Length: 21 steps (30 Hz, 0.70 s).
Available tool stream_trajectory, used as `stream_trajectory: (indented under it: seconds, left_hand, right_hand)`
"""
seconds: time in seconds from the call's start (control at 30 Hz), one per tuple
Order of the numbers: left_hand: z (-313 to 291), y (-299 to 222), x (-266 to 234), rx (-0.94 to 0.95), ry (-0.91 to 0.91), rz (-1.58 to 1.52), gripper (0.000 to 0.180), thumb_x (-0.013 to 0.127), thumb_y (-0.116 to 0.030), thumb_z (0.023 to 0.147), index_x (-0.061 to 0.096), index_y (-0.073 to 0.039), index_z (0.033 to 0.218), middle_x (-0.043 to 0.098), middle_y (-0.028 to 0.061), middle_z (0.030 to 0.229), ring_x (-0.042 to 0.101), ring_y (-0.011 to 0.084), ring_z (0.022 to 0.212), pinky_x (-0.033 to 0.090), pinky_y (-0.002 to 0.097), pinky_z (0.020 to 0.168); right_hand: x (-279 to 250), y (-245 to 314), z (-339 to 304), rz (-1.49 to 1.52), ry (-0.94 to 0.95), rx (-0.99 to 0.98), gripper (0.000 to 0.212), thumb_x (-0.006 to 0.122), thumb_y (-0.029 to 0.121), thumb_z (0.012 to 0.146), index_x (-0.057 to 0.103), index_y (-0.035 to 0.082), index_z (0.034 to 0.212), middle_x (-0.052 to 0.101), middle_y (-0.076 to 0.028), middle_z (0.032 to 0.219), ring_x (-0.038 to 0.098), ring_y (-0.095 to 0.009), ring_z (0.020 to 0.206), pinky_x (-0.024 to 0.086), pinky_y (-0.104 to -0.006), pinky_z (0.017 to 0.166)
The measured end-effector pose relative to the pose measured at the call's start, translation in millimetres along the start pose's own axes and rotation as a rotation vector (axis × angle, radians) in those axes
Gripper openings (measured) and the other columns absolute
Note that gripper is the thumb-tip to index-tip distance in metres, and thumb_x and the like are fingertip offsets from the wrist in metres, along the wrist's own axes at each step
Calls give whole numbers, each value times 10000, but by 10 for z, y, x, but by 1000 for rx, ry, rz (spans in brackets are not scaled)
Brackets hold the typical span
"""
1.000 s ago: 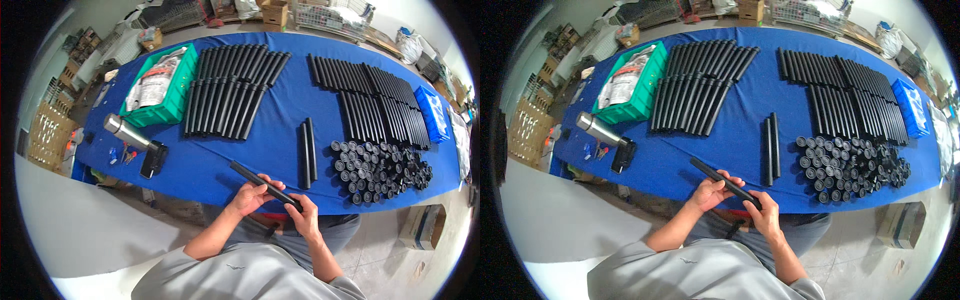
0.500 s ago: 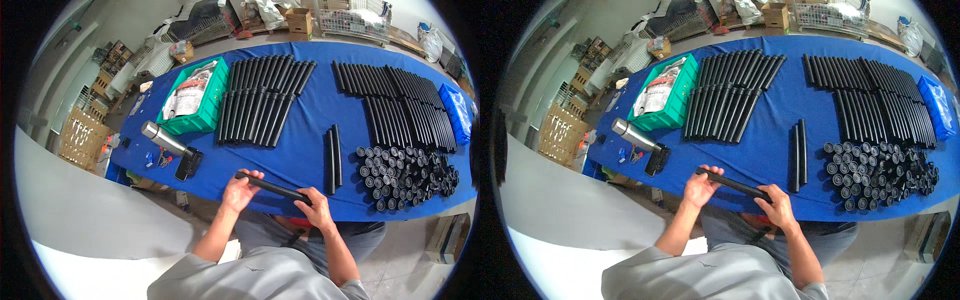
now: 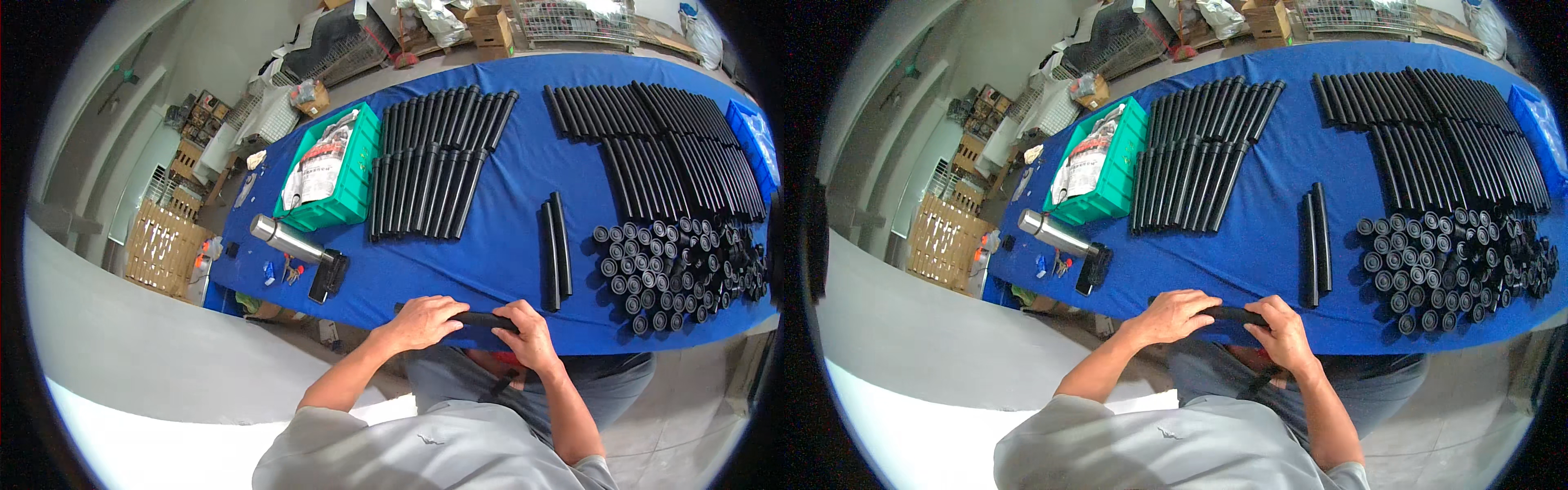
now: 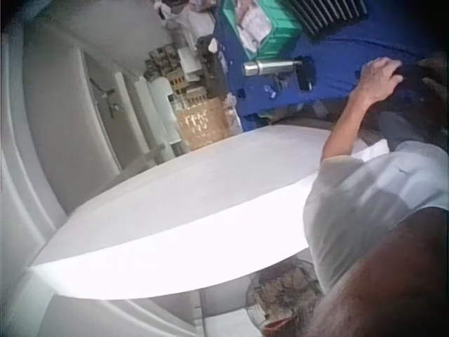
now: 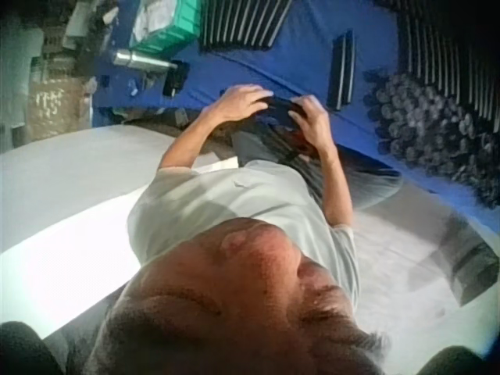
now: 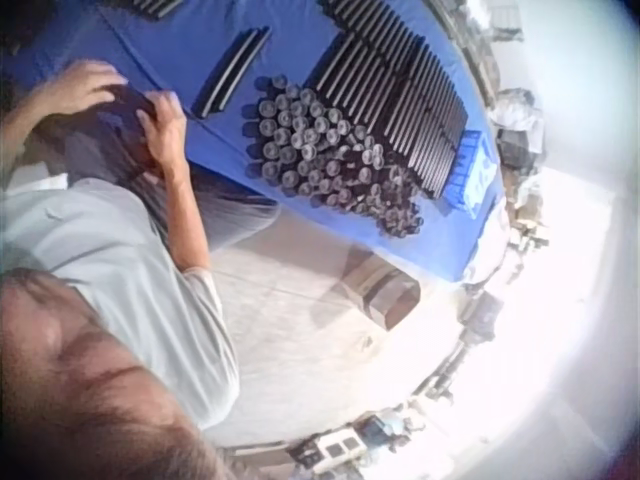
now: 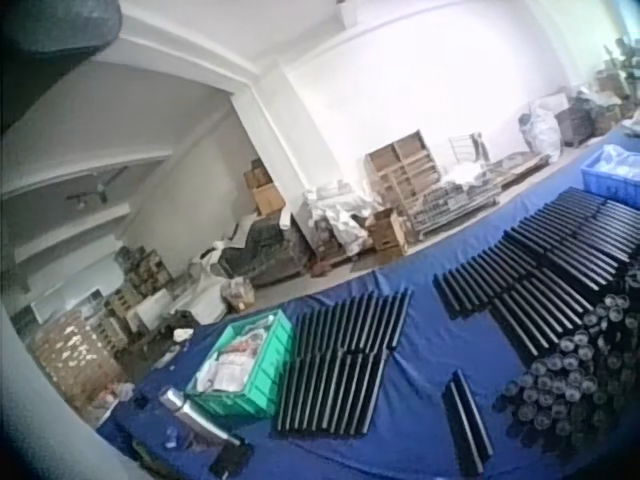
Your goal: The person assembles black plastic tubes and end caps by hand, inserting the end caps into the tubes on a table.
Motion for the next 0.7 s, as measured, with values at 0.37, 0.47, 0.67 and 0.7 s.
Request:
stream_trajectory:
  seconds: [0.37, 0.47, 0.67, 0.7]
  left_hand:
    - [703, 792, -975, -215, -443, 137, 310, 695, -256, 839, 638, 9, 989, 662, 199, 932, 656, 385, 861, 524, 474, 750]
    - [1099, 939, -1134, -254, -511, 386, 306, 652, -297, 854, 619, -4, 932, 666, 197, 915, 659, 395, 837, 525, 519, 725]
    - [1659, 1475, -1033, -500, -418, 460, 358, 609, -263, 864, 561, 32, 1062, 692, 234, 993, 677, 449, 934, 555, 546, 804]
    - [1711, 1483, -1016, -496, -416, 458, 358, 609, -263, 864, 561, 32, 1062, 692, 234, 993, 677, 449, 934, 555, 546, 804]
  right_hand:
    - [-31, -270, -8, 342, -115, 191, 628, 694, -8, 847, 401, -5, 1403, 570, -194, 1227, 645, -246, 1033, 567, -356, 846]
    - [-5, -235, -11, 311, -72, 124, 608, 664, -22, 863, 396, 1, 1409, 613, -171, 1150, 654, -206, 957, 550, -324, 824]
    - [24, -216, -22, 263, -48, 183, 525, 676, 58, 890, 455, -15, 1361, 661, -190, 1068, 689, -244, 929, 557, -346, 827]
    - [14, -233, -29, 261, -52, 186, 525, 676, 58, 890, 455, -15, 1361, 661, -190, 1068, 689, -244, 929, 557, -346, 827]
Point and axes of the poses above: each hand's wrist, its own z-axis towards the middle knuckle, its own x-axis out of the palm, y = z × x, the point moved 8 cm from there along z, towards the middle knuckle
